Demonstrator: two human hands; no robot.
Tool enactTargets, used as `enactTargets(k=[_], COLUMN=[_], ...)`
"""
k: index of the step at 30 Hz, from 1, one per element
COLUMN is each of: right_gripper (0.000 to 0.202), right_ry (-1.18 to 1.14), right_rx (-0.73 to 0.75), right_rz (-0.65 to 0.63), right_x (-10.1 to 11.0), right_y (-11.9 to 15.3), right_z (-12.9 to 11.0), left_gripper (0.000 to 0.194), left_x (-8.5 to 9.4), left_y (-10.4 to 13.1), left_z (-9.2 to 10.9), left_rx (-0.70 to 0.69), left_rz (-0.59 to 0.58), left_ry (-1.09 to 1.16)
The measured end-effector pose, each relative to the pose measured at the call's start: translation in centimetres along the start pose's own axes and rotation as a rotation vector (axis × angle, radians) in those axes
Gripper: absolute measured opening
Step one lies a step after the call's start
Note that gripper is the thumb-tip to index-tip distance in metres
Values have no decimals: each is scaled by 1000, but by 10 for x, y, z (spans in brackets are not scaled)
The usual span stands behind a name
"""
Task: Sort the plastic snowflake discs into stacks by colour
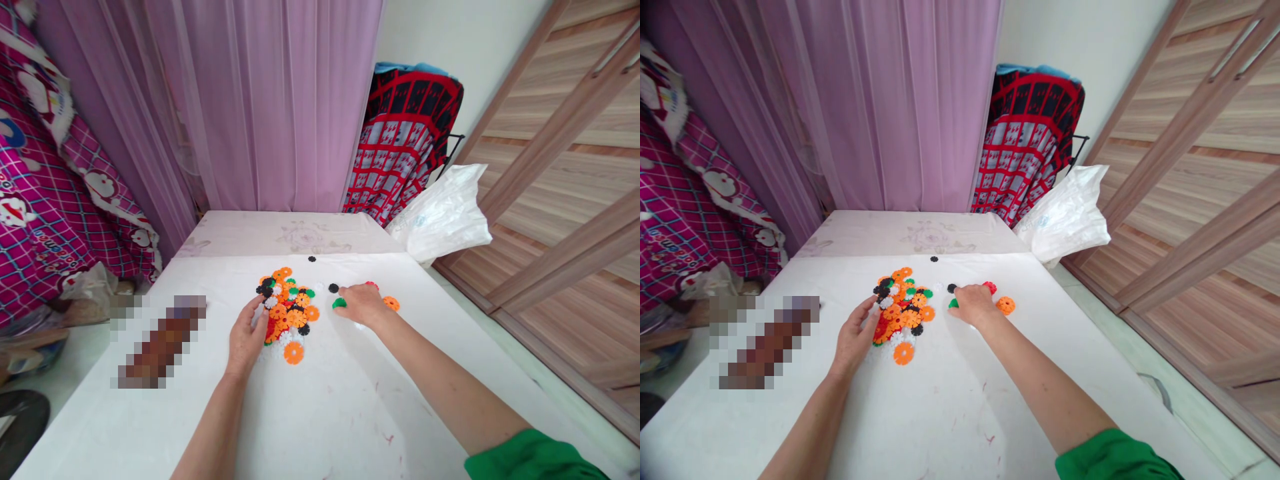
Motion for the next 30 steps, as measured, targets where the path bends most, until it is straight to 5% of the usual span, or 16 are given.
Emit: enactTargets(k=[10,19,25,30], right_gripper=[29,34,34,31], right_ry=[3,-25,-115,-105], right_rx=[-30,-63,166,192], right_rz=[-17,33,59,16], right_x=[-6,20,6,-5], right_y=[-5,-20,-46,-52], right_z=[-6,4,-28,-50], left_gripper=[44,41,42,41], left_x=[1,1,1,0], left_y=[0,0,0,0], left_z=[-1,0,-3,-1], left_rx=[-26,-31,-24,-39], left_rz=[-3,9,6,9], left_ry=[-15,-10,-22,-13])
Point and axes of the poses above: each hand's wrist, its own y-axis away from the middle knuckle, its own x-axis out of the back of the hand, z = x × y, the point moved 1 cm from there along -y, towards the middle knuckle, and after that the axes turned 13 degrees about z, right-handed, at the moved point
